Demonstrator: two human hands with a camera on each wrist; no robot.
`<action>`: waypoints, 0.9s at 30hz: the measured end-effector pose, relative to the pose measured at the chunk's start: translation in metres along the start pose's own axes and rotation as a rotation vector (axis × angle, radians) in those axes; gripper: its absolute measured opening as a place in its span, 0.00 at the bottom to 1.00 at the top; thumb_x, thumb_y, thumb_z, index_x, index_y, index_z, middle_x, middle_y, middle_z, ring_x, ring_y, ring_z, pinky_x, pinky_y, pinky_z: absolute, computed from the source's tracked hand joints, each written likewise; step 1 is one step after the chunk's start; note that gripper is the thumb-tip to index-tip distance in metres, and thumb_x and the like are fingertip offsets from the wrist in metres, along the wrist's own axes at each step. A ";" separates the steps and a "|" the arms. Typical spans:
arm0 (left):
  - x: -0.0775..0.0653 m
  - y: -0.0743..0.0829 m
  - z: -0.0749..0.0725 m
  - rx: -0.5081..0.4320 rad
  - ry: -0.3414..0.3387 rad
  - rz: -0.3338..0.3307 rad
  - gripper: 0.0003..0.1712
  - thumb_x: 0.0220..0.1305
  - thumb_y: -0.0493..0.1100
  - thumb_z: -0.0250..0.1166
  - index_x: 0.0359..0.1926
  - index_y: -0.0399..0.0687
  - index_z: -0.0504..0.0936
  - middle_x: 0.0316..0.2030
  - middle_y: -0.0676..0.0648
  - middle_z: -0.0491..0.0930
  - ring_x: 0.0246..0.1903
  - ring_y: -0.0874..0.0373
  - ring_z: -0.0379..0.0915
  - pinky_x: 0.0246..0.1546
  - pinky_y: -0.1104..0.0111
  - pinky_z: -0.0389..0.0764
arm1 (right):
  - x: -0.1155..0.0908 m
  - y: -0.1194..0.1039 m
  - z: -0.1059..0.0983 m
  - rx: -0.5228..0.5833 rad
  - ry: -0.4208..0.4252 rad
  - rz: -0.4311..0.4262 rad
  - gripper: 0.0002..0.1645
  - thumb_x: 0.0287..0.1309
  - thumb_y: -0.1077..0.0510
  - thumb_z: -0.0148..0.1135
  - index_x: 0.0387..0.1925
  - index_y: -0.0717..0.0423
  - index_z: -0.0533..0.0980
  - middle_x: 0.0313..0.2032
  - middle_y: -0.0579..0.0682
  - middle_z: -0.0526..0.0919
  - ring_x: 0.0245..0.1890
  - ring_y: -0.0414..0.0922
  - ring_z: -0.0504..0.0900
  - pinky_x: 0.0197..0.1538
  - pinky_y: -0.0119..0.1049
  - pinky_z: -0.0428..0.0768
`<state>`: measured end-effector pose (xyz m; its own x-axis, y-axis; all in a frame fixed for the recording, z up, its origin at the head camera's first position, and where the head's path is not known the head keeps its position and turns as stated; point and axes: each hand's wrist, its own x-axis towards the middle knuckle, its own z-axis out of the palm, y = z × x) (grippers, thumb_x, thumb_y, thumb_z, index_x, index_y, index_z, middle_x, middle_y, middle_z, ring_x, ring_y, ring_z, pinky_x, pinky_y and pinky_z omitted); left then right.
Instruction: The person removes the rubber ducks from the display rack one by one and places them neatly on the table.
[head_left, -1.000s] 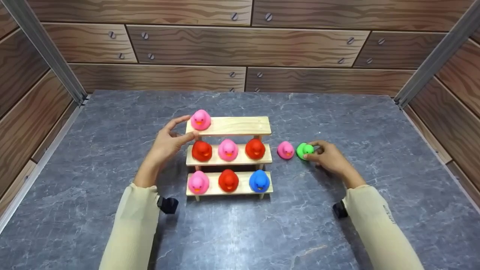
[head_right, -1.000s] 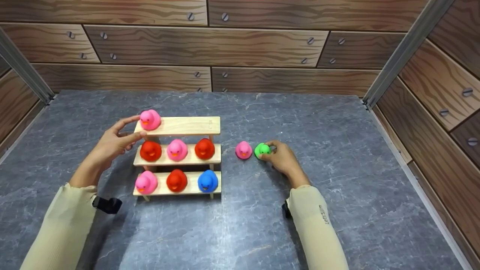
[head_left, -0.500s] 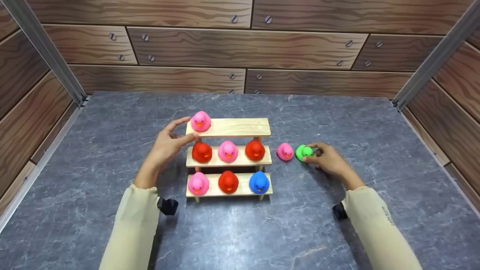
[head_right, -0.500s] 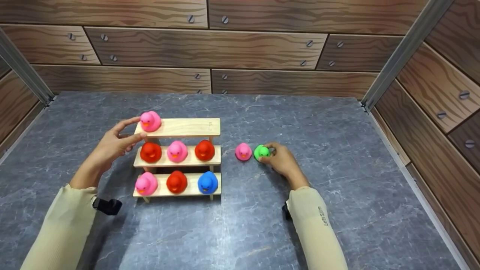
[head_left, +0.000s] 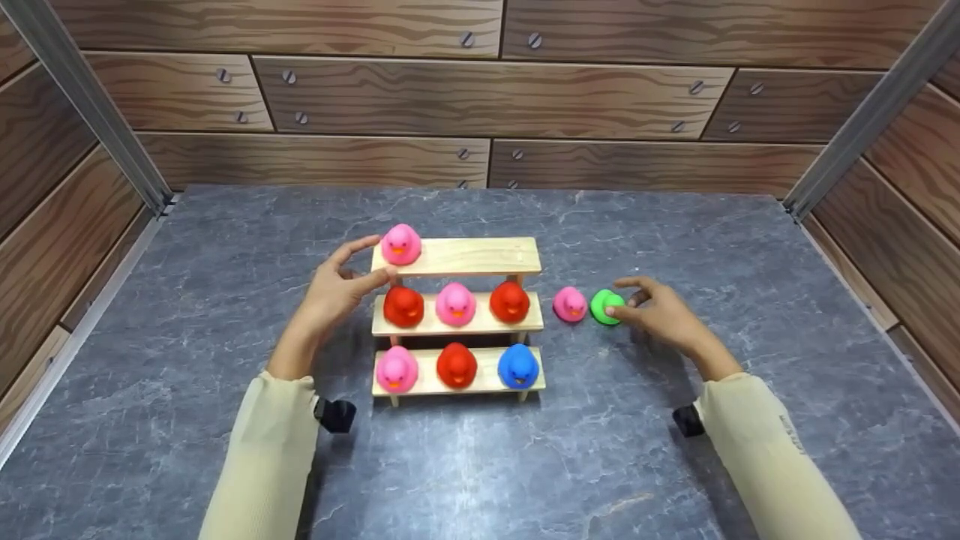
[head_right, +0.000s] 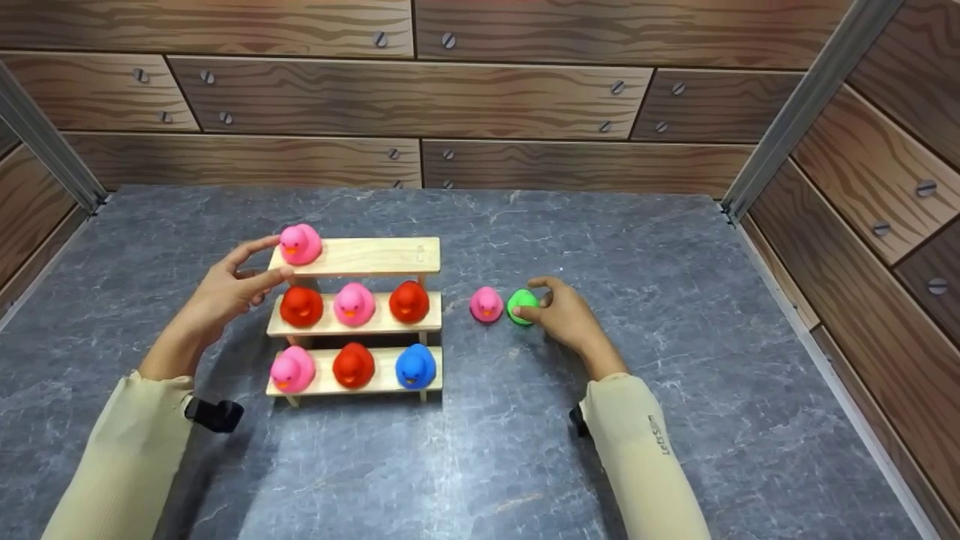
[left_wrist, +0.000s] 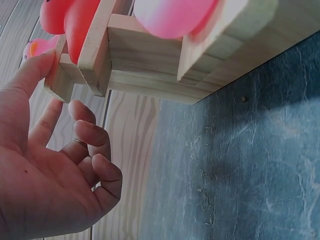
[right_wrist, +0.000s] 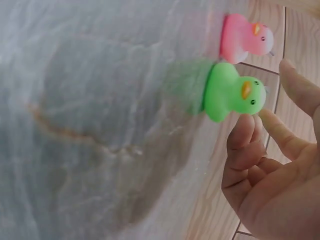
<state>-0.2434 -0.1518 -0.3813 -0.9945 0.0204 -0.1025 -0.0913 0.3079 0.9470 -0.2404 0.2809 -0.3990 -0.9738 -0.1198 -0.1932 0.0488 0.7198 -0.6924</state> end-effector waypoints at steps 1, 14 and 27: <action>0.000 0.000 0.000 -0.004 0.000 0.000 0.36 0.57 0.51 0.70 0.67 0.59 0.69 0.29 0.49 0.75 0.34 0.58 0.67 0.35 0.68 0.63 | -0.001 -0.002 -0.001 0.003 0.003 -0.001 0.39 0.61 0.45 0.63 0.67 0.61 0.64 0.45 0.58 0.73 0.34 0.44 0.70 0.34 0.34 0.71; 0.000 0.000 0.001 -0.008 0.010 -0.006 0.36 0.57 0.49 0.70 0.67 0.59 0.69 0.28 0.50 0.73 0.31 0.59 0.66 0.33 0.69 0.63 | -0.013 -0.025 -0.004 0.094 0.064 -0.038 0.38 0.63 0.43 0.60 0.68 0.56 0.63 0.48 0.55 0.68 0.47 0.49 0.72 0.43 0.41 0.75; 0.000 -0.001 0.000 -0.013 0.003 -0.002 0.36 0.58 0.50 0.69 0.67 0.59 0.68 0.25 0.52 0.69 0.27 0.61 0.62 0.29 0.71 0.63 | -0.023 -0.064 0.009 0.163 0.118 -0.160 0.33 0.64 0.48 0.61 0.66 0.55 0.66 0.46 0.53 0.71 0.41 0.46 0.73 0.40 0.32 0.74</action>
<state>-0.2432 -0.1518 -0.3819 -0.9945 0.0174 -0.1033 -0.0936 0.2959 0.9506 -0.2196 0.2317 -0.3565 -0.9907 -0.1361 0.0034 -0.0821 0.5774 -0.8123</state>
